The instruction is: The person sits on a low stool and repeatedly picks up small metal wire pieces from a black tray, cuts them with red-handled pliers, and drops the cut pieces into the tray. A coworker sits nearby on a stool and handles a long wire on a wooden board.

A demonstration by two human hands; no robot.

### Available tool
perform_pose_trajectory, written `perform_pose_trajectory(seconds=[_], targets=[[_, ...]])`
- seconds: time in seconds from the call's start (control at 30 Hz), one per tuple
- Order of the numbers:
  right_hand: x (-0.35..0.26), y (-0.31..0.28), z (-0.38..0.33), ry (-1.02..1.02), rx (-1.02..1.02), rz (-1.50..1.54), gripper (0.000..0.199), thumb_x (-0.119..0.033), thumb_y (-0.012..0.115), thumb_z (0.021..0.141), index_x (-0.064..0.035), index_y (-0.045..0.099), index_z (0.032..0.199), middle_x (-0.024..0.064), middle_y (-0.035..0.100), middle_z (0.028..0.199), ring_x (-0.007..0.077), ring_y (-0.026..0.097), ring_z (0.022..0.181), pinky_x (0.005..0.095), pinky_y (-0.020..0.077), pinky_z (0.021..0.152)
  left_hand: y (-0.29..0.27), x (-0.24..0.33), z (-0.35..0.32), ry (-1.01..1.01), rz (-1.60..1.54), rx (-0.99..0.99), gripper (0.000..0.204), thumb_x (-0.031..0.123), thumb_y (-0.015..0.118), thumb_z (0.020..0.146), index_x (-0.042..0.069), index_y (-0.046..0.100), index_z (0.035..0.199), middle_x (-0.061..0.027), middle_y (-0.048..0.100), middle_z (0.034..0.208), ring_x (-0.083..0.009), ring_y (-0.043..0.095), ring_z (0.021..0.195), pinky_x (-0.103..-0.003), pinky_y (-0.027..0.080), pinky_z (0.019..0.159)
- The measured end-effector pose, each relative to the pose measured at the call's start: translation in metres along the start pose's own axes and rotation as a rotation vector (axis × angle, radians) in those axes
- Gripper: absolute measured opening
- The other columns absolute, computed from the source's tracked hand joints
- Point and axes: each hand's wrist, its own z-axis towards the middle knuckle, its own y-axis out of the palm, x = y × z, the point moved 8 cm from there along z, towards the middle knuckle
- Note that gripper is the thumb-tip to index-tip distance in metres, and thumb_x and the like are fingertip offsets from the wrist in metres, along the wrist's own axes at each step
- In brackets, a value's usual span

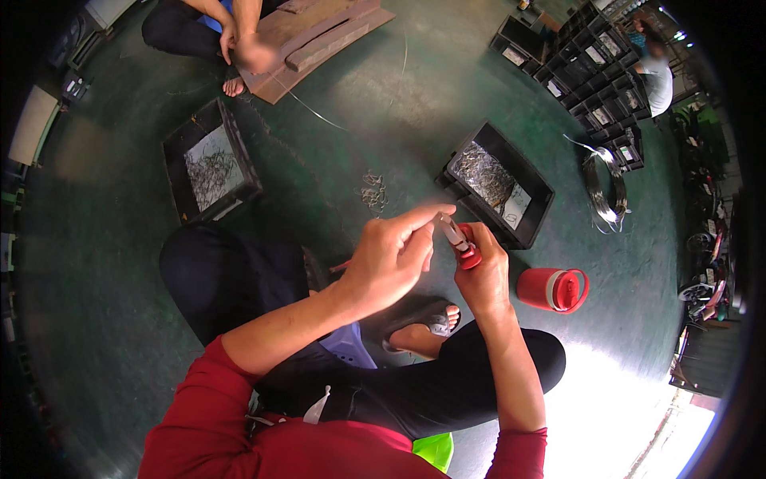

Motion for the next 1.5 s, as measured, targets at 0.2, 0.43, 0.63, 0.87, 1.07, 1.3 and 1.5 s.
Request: perform_pose_trajectory(seconds=[0.2,0.43,0.63,0.87,1.07,1.3,1.5], targets=[[0.004,0.004,-0.004,0.138,-0.31,0.256,0.019,-0.002,0.065,0.085,-0.0012,0.058,0.103,0.0089,0.065,0.083,0.0206,0.065,0.078,0.0332,0.0497,0.07,-0.024,0.001,0.024,0.044,0.137,0.04,0.026,0.013,0.047,0.1,0.003,0.061,0.12,-0.0059,0.068,0.08,-0.0097,0.062,0.07,-0.024,0.049,0.062],[-0.015,0.03,-0.039,0.548,-0.862,1.017,0.043,-0.02,0.065,0.092,0.0043,0.049,0.123,0.0164,0.064,0.112,0.0255,0.063,0.104,0.0372,0.0506,0.09,-0.028,-0.018,0.031,-0.128,-0.515,0.051,0.033,0.023,0.054,0.099,0.0,0.059,0.122,-0.0145,0.066,0.112,-0.026,0.066,0.104,-0.035,0.052,0.088],[-0.035,0.034,-0.046,0.602,-1.008,1.228,0.054,-0.025,0.065,0.092,0.006,0.042,0.13,0.0243,0.06,0.12,0.0353,0.059,0.114,0.0474,0.05,0.094,-0.015,-0.009,0.029,-0.053,-0.499,0.037,0.032,0.022,0.052,0.099,0.001,0.058,0.122,-0.0146,0.065,0.115,-0.03,0.063,0.11,-0.04,0.05,0.093],[-0.035,0.031,-0.044,0.563,-0.992,1.255,0.051,-0.027,0.065,0.091,0.0049,0.045,0.126,0.021,0.062,0.114,0.0333,0.062,0.108,0.0462,0.0524,0.09,-0.009,-0.001,0.027,0.082,-0.479,-0.045,0.03,0.015,0.046,0.101,-0.001,0.056,0.124,-0.0175,0.062,0.12,-0.0328,0.06,0.114,-0.044,0.048,0.098],[-0.017,0.026,-0.036,0.478,-0.771,0.975,0.033,-0.021,0.065,0.092,0.0024,0.055,0.113,0.0105,0.066,0.094,0.0198,0.065,0.089,0.0319,0.0516,0.077,-0.008,0.003,0.028,0.151,-0.439,-0.091,0.036,0.023,0.046,0.102,-0.001,0.054,0.128,-0.0157,0.06,0.124,-0.0271,0.059,0.116,-0.038,0.048,0.097],[-0.005,-0.008,-0.02,0.223,-0.274,0.272,0.02,-0.012,0.068,0.087,-0.0014,0.057,0.101,0.013,0.067,0.086,0.0222,0.065,0.077,0.0317,0.0488,0.073,-0.032,-0.008,0.034,-0.134,-0.255,-0.061,0.046,0.036,0.046,0.101,-0.004,0.063,0.117,-0.012,0.068,0.103,-0.0174,0.066,0.082,-0.033,0.055,0.076],[-0.002,-0.01,-0.018,0.238,-0.242,0.205,0.021,-0.01,0.067,0.087,-0.0011,0.056,0.102,0.0144,0.067,0.085,0.0233,0.065,0.079,0.0327,0.048,0.073,-0.024,-0.002,0.025,-0.087,-0.12,-0.104,0.022,0.009,0.057,0.095,-0.002,0.066,0.113,-0.0073,0.067,0.082,-0.0105,0.063,0.069,-0.024,0.052,0.064]])
